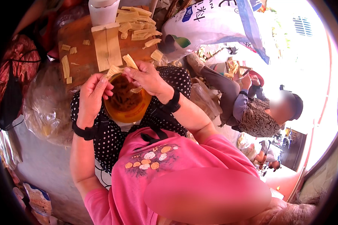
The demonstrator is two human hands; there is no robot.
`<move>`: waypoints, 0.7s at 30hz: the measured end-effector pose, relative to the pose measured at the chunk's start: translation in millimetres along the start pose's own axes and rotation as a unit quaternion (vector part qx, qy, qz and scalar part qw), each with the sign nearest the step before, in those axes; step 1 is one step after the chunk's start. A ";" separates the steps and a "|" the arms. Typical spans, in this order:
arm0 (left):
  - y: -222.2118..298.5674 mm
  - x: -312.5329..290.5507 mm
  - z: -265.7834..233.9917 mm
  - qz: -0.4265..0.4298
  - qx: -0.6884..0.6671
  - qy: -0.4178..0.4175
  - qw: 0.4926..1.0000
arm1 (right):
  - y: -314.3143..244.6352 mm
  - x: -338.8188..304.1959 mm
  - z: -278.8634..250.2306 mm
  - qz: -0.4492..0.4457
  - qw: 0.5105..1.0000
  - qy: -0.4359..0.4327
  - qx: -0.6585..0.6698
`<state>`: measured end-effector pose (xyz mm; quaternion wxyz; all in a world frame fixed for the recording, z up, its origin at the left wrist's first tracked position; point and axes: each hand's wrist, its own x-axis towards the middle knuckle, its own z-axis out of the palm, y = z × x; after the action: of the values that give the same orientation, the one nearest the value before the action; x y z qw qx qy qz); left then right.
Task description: The person folds and organizes thin strips of plant-based material, handling them one at a time and placing them into a yellow bucket.
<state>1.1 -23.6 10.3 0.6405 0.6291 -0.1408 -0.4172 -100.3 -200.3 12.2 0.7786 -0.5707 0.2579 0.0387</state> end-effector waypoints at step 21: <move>-54.8 -27.9 47.0 0.100 0.167 0.009 0.981 | 41.7 -73.8 -38.5 0.018 0.994 0.068 -0.081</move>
<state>-68.7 -28.4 -22.8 0.5660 0.7137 -0.2653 -0.3161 -192.6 -203.5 0.6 0.7100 -0.6283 0.3163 0.0349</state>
